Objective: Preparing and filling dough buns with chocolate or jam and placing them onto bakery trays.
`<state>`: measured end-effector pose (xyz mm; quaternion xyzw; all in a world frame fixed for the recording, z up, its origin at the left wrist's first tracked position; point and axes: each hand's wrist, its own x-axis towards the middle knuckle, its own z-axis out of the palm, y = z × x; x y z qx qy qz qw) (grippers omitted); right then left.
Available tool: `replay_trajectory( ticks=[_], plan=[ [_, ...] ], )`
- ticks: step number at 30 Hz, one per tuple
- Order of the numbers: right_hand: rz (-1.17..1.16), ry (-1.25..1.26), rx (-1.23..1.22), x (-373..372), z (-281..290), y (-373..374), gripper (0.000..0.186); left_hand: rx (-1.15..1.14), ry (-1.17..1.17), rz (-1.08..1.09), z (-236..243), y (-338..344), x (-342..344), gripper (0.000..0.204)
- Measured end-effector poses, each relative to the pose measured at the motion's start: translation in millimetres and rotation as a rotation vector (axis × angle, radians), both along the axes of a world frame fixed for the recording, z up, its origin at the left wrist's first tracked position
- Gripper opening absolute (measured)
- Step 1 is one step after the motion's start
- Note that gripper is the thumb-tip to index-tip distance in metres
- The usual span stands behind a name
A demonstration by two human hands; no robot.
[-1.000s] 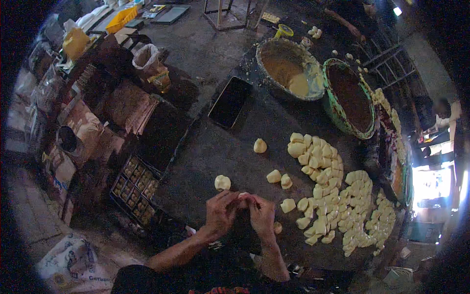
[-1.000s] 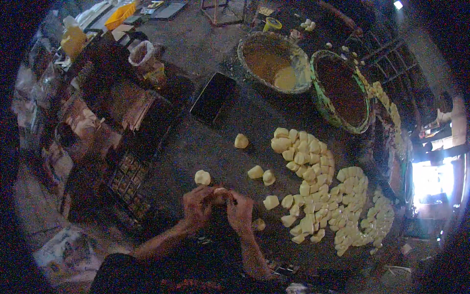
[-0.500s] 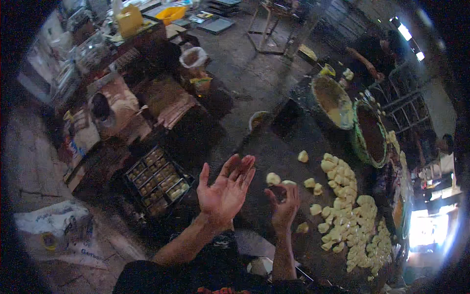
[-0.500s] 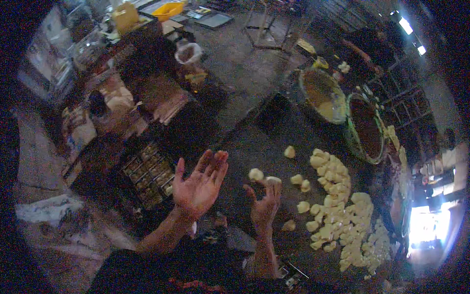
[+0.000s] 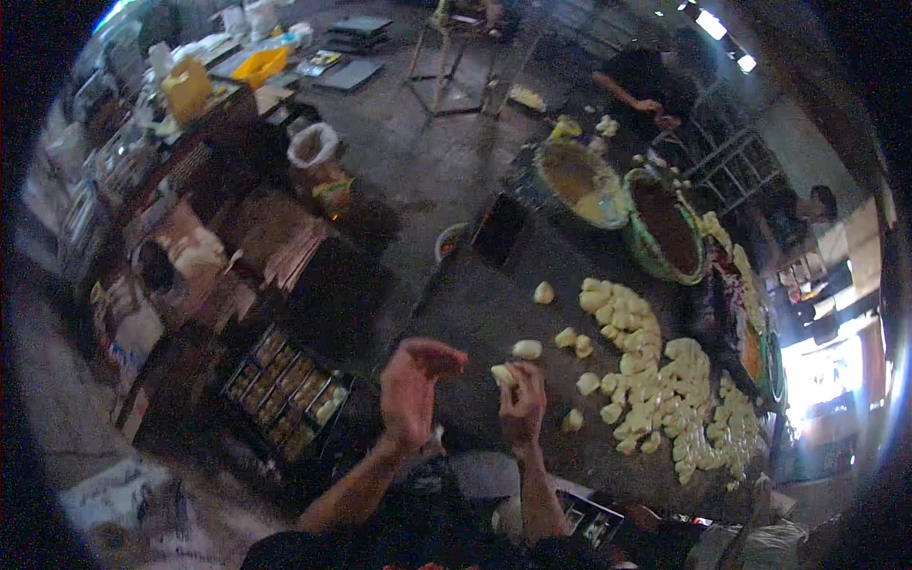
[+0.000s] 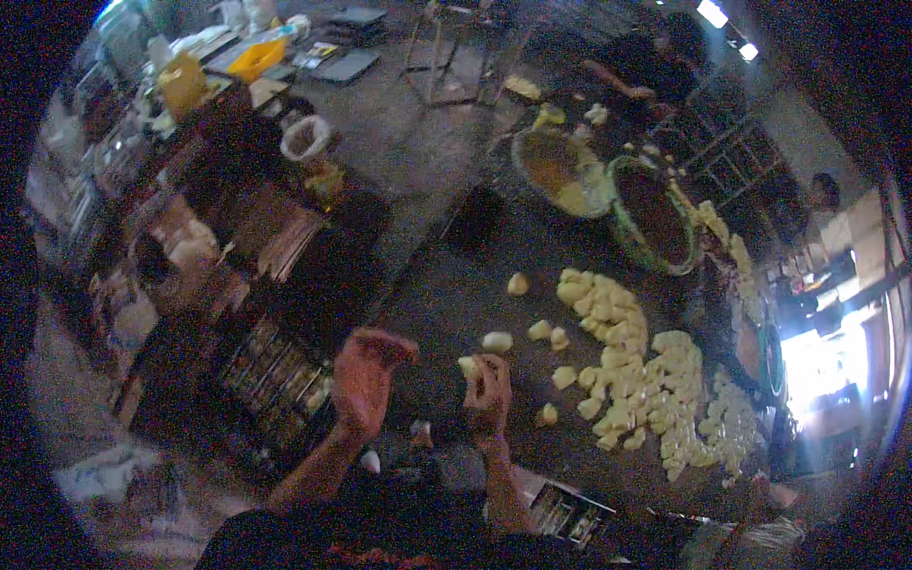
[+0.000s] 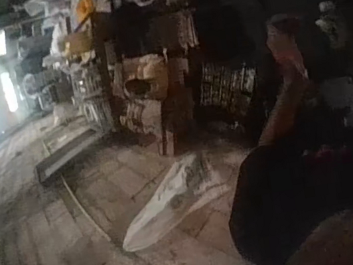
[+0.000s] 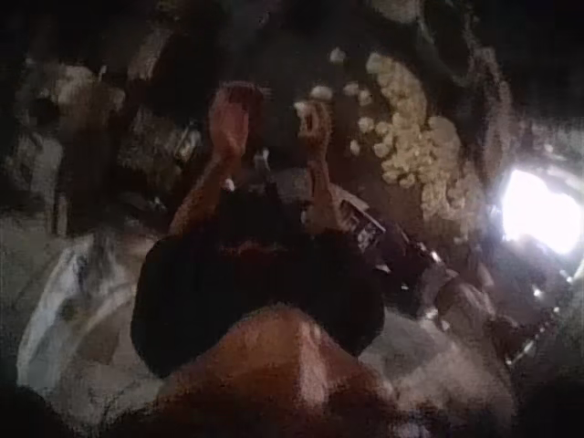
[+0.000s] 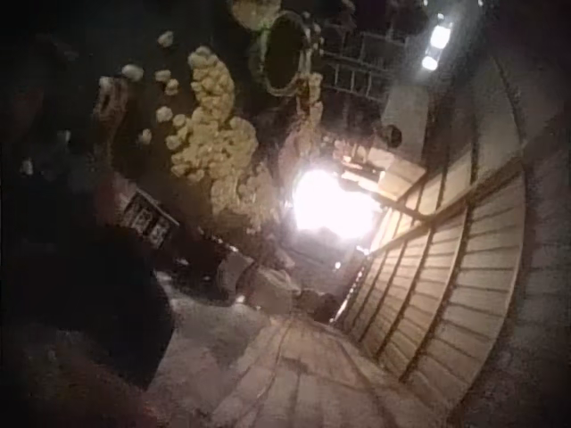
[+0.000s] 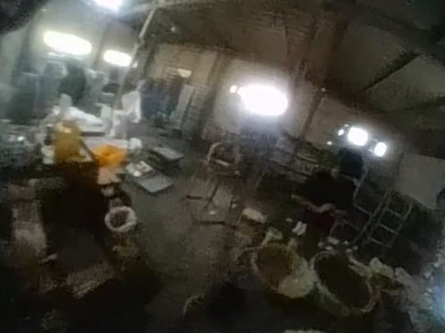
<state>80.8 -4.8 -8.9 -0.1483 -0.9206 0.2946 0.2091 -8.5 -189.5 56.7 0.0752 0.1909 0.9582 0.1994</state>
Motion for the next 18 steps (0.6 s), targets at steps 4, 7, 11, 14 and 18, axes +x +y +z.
replay_trajectory(
  ticks=[4, 7, 11, 14, 18],
  plan=[
    [0.040, 0.023, -0.722, 11, 47, 28, 0.044, -0.776, 0.917, 0.300, 6, 69, -4, 0.055],
    [0.136, 0.224, -1.426, 24, 42, 31, 0.031, -0.833, 1.397, 0.273, 14, 121, -17, 0.063],
    [-0.265, 0.156, -1.632, 6, 101, 65, 0.038, -0.640, 1.483, -0.057, 5, 164, -31, 0.057],
    [0.443, -0.600, -1.101, -6, 59, 137, 0.034, -0.843, 1.136, -0.119, -12, 173, -41, 0.039],
    [1.281, -0.445, -0.277, -171, 47, 218, 0.022, -1.202, 0.646, 0.113, -60, 159, -53, 0.025]
  ],
)
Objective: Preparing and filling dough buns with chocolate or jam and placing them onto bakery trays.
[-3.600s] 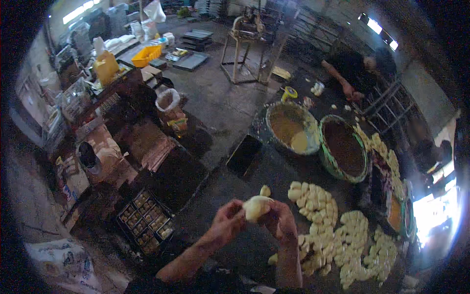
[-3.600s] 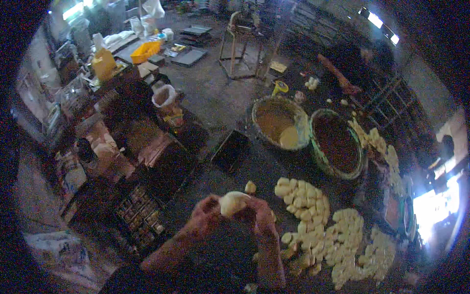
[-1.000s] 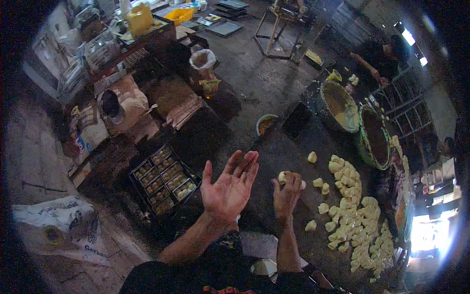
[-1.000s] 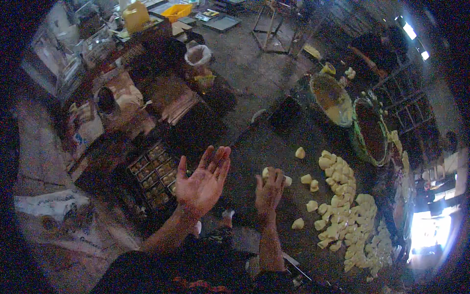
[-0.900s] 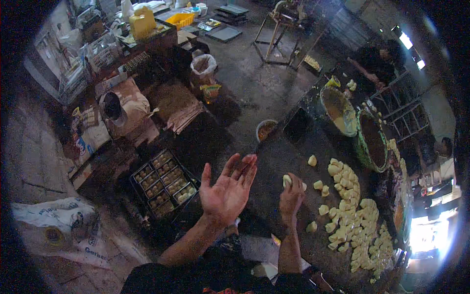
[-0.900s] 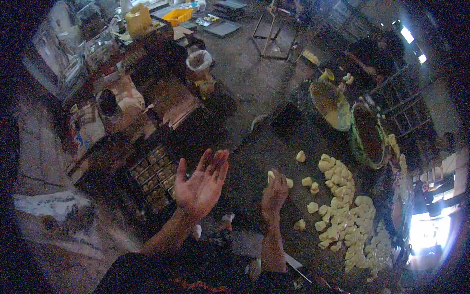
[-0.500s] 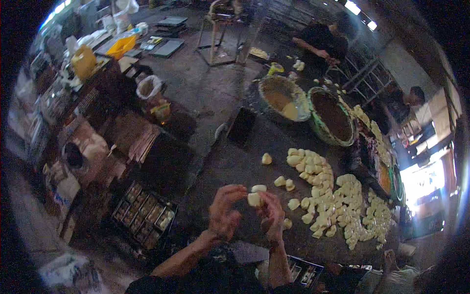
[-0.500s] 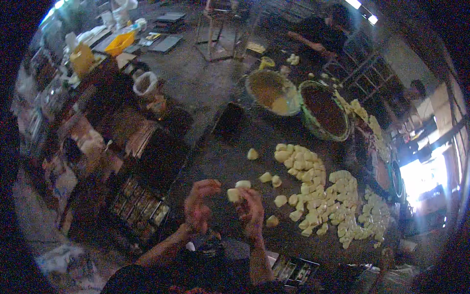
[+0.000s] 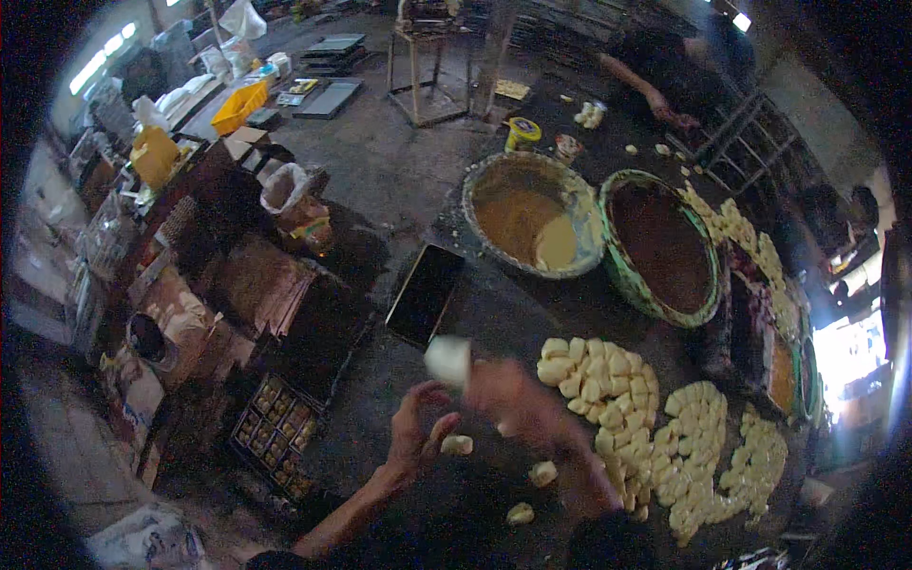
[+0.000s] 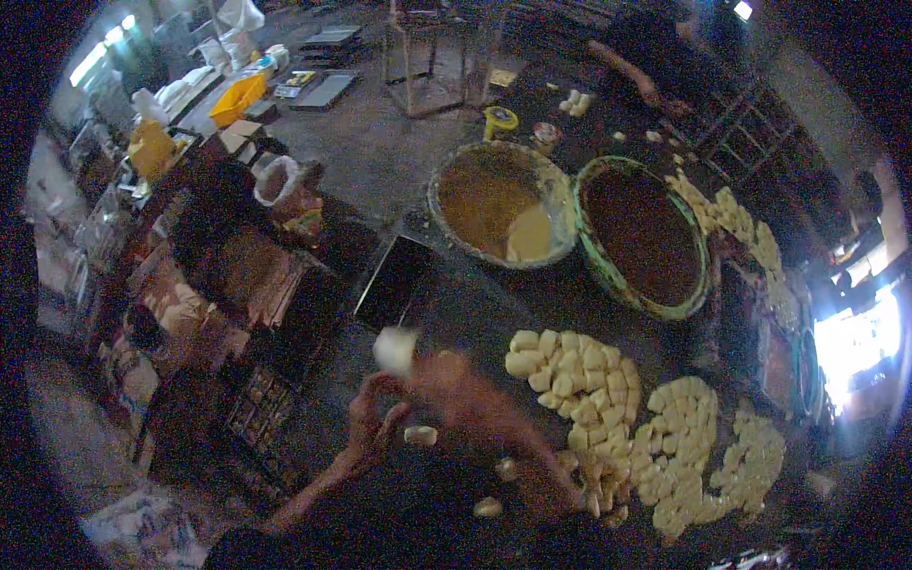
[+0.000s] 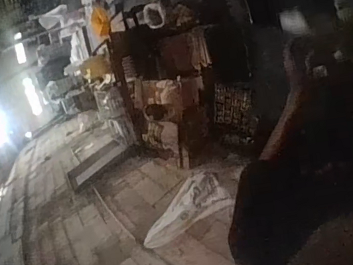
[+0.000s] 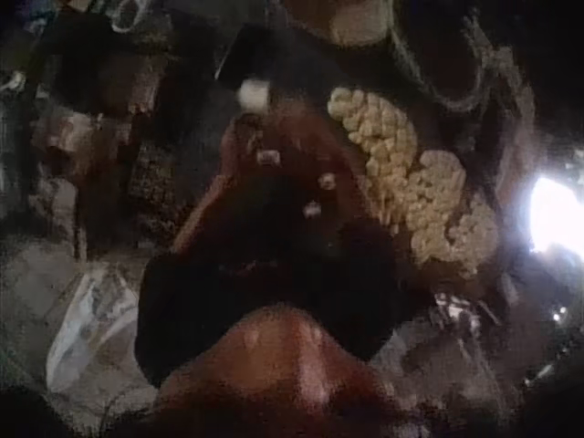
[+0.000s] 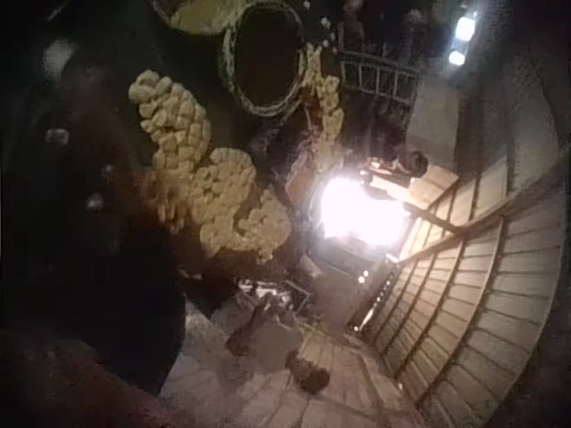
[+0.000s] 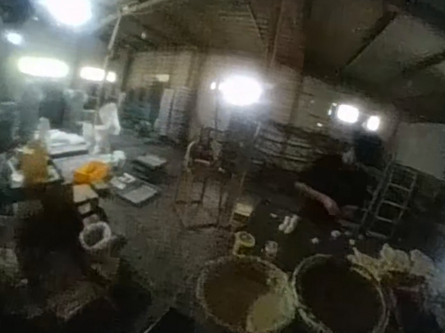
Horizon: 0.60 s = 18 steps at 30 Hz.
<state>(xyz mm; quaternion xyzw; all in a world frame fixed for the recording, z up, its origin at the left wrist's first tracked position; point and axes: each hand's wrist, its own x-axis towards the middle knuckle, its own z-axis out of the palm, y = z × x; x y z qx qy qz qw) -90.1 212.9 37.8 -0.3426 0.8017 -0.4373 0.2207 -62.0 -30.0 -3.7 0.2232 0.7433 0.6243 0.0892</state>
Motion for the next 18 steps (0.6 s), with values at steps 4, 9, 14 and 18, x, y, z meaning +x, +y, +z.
replay_trajectory(
  ticks=[4, 9, 14, 18],
  plan=[
    [-0.751, 0.804, 1.139, -130, -27, 139, 0.032, -0.150, 0.048, 0.174, 57, 3, -3, 0.016],
    [-0.691, 0.191, 0.997, -176, 10, 107, 0.034, -0.257, 0.026, 0.214, 61, -32, 5, 0.016],
    [-0.509, 0.249, 0.741, -145, 54, 108, 0.029, -0.169, -0.091, 0.045, 57, -30, 3, 0.021],
    [-1.043, -0.466, -0.387, -55, 72, 37, 0.029, -0.039, -0.232, -0.083, 81, -23, 8, 0.024]
  ],
)
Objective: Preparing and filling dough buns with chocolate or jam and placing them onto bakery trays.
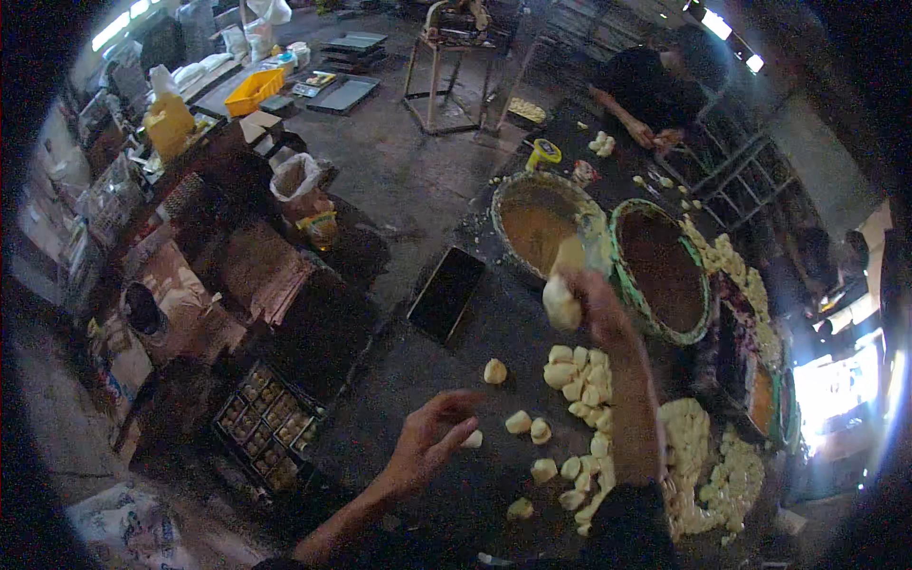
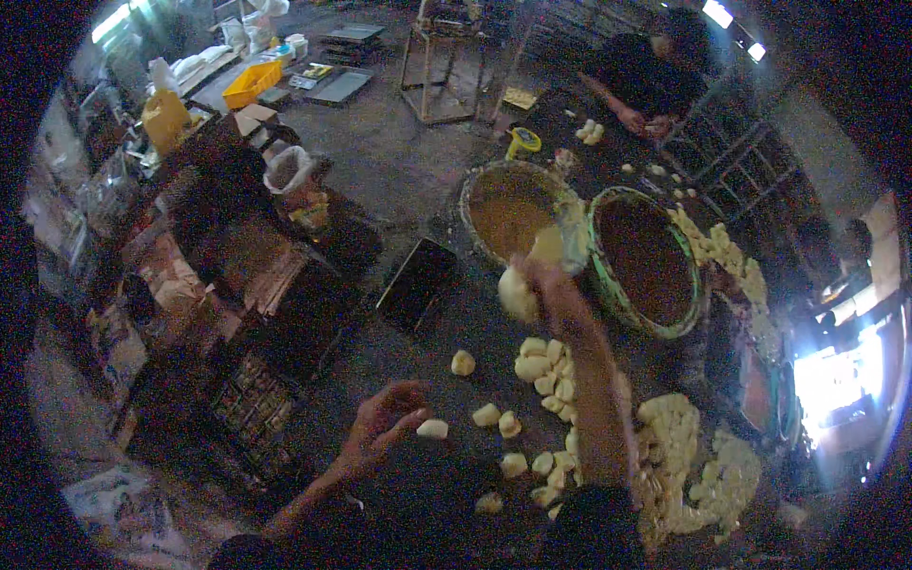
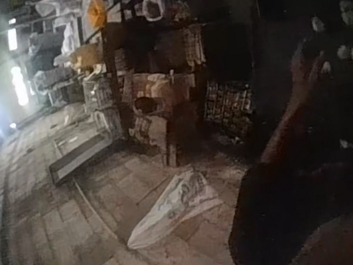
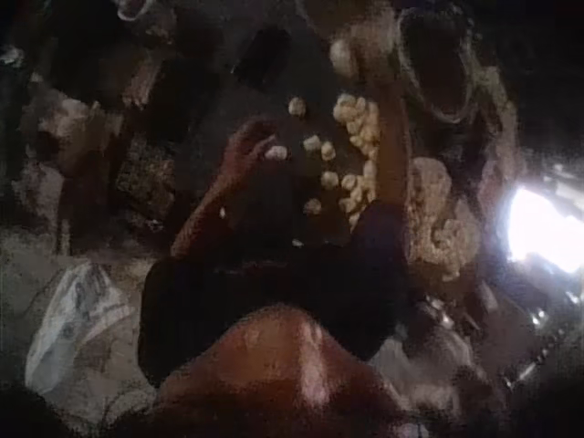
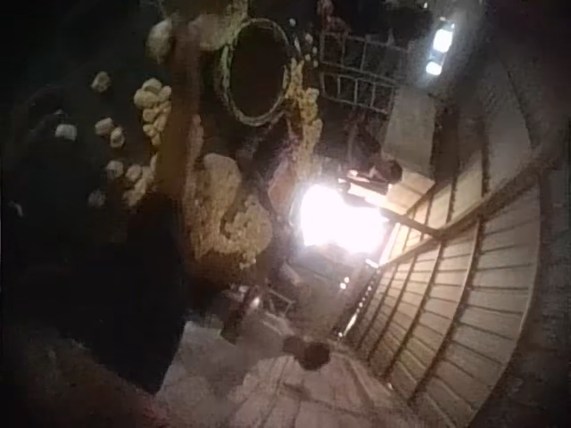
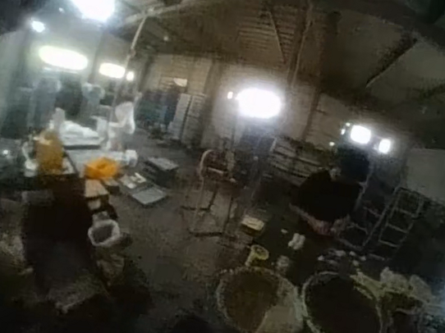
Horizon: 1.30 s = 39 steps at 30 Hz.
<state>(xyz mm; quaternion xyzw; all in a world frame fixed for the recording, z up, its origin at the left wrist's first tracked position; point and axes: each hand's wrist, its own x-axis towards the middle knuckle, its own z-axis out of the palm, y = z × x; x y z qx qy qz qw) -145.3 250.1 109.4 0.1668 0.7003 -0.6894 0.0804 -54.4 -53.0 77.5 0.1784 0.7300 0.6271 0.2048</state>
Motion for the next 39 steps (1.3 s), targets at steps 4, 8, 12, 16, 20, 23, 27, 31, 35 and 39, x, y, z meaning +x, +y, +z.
replay_trajectory(
  ticks=[4, 8, 12, 16, 20, 23, 27, 31, 35, 39],
  plan=[
    [-0.182, -0.006, -0.389, 133, -1, -115, 0.032, 0.406, -0.352, -0.055, -4, -1, 14, 0.023],
    [-0.145, 0.111, 0.221, 193, 33, -193, 0.034, 0.853, -0.739, -0.090, -23, -29, 29, 0.020],
    [-0.186, 0.084, 0.833, 232, 37, -251, 0.026, 0.688, -0.428, -0.238, 0, -82, 42, 0.024],
    [-0.194, 0.448, 1.062, 266, 25, -291, 0.014, 0.414, 0.561, -0.229, 52, -133, 49, 0.024],
    [-0.089, 0.833, 1.232, 252, 67, -354, 0.021, 0.395, -0.070, 0.006, 78, -183, 47, 0.023],
    [-0.005, 0.899, 1.249, 248, 77, -370, 0.030, 0.317, -0.076, 0.017, 87, -219, 50, 0.024],
    [0.569, 0.896, 1.005, 256, 85, -383, 0.025, 0.571, 0.445, -0.235, 65, -239, 51, 0.020],
    [-0.024, 0.697, 0.734, 234, 87, -385, 0.013, 0.335, 1.007, -0.121, 64, -255, 61, 0.030],
    [0.009, 0.360, 0.423, 244, 74, -371, 0.006, 0.305, 1.188, -0.113, 67, -251, 63, 0.029],
    [-0.042, 0.676, 0.310, 250, 71, -360, 0.018, 0.349, 0.586, -0.118, 70, -231, 89, 0.026]
  ],
)
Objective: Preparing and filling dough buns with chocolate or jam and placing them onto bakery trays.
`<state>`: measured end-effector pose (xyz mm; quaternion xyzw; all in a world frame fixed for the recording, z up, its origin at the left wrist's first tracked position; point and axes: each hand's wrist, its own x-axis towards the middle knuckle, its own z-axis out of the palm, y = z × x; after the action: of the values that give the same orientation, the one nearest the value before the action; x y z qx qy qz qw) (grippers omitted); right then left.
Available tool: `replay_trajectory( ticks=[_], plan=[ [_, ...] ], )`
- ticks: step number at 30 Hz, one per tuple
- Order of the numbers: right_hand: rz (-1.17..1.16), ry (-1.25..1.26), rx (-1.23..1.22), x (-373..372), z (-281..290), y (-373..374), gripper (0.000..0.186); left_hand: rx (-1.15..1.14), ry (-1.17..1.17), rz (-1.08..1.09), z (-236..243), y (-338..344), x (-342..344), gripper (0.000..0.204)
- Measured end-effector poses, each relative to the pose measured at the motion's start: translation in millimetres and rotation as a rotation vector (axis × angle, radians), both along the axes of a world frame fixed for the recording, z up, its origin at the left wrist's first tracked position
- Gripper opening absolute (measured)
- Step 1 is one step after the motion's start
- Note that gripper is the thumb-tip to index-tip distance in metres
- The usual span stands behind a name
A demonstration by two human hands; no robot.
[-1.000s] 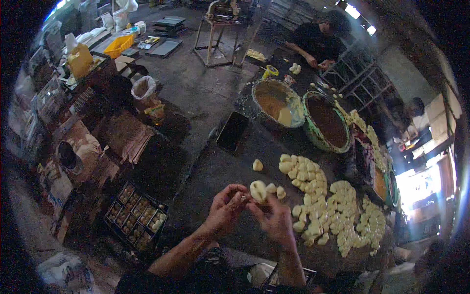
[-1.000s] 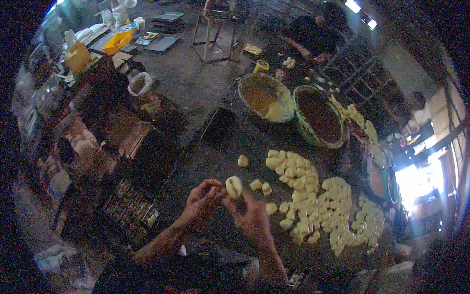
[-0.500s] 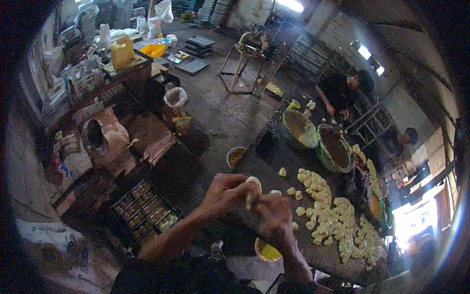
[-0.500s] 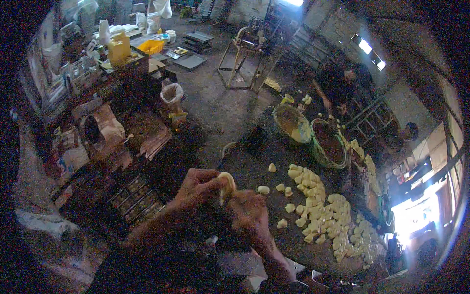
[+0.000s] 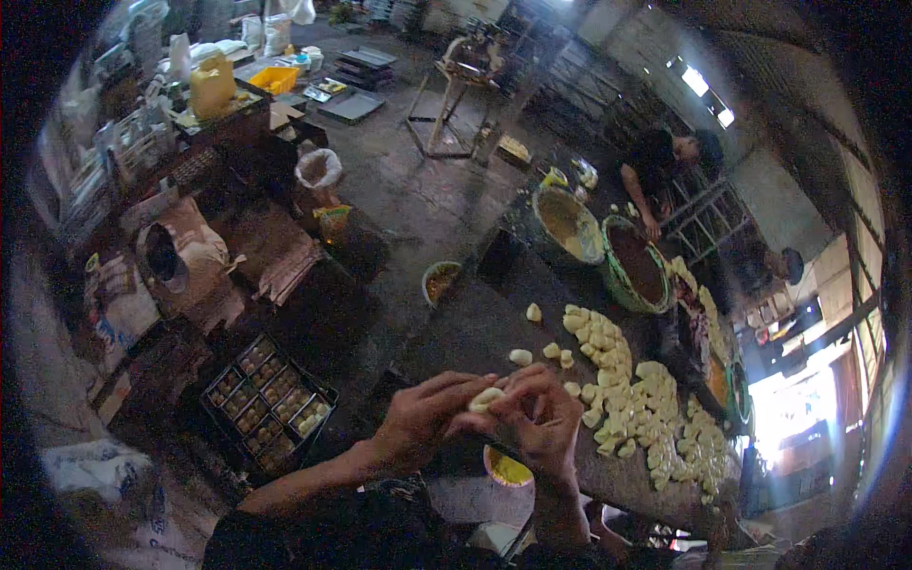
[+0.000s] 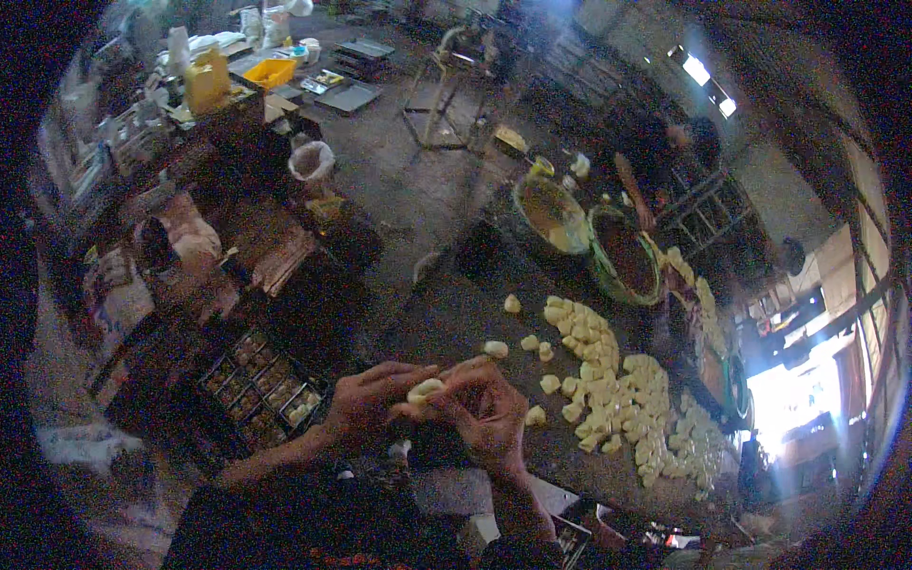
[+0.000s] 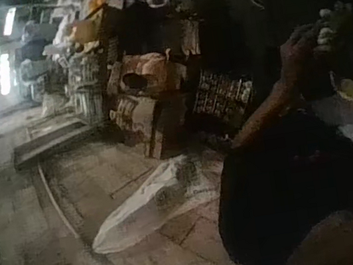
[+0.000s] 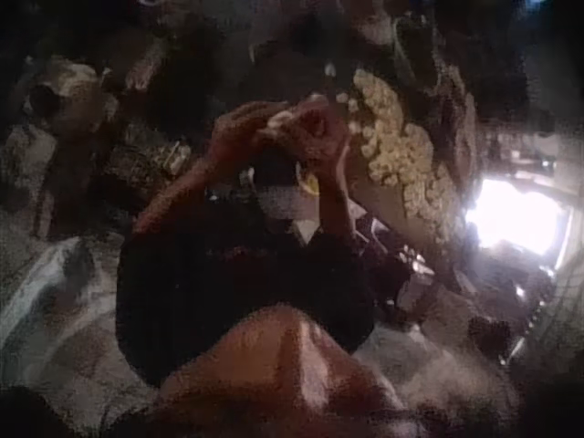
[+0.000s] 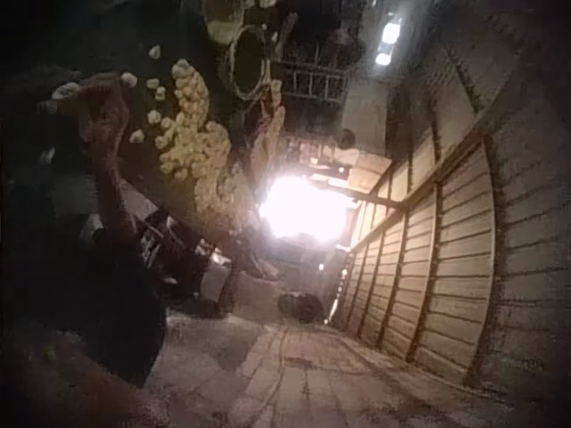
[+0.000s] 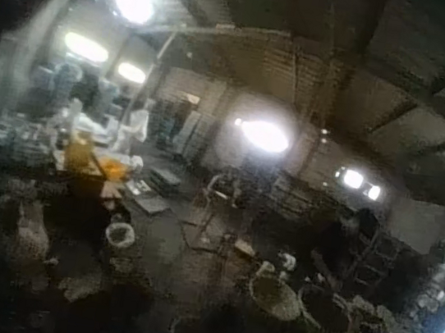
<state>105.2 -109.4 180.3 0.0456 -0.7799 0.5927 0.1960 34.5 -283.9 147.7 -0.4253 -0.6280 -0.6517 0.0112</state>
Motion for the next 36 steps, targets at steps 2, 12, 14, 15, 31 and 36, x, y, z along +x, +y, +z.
replay_trajectory(
  ticks=[2, 12, 14, 15, 31, 36],
  plan=[
    [-0.065, 0.261, 0.392, 1, -9, 5, 0.022, -0.131, -0.394, 0.008, -2, 14, -2, 0.030],
    [-0.109, -0.098, 0.820, 1, -79, 118, 0.028, -0.299, -0.677, -0.127, -60, 134, 6, 0.029],
    [-0.329, -0.408, 0.140, -7, -97, 136, 0.020, -0.306, -0.434, 0.014, -89, 159, 2, 0.025],
    [-0.331, -0.430, 0.125, -14, -113, 149, 0.020, -0.400, -0.380, 0.077, -98, 174, -2, 0.024],
    [-0.542, -0.527, 0.104, -38, -165, 176, 0.016, -0.609, 0.111, 0.178, -146, 228, -42, 0.034],
    [-0.550, -0.056, 0.756, -97, -153, 191, 0.021, -0.633, 0.141, 0.123, -141, 201, -32, 0.035]
  ],
)
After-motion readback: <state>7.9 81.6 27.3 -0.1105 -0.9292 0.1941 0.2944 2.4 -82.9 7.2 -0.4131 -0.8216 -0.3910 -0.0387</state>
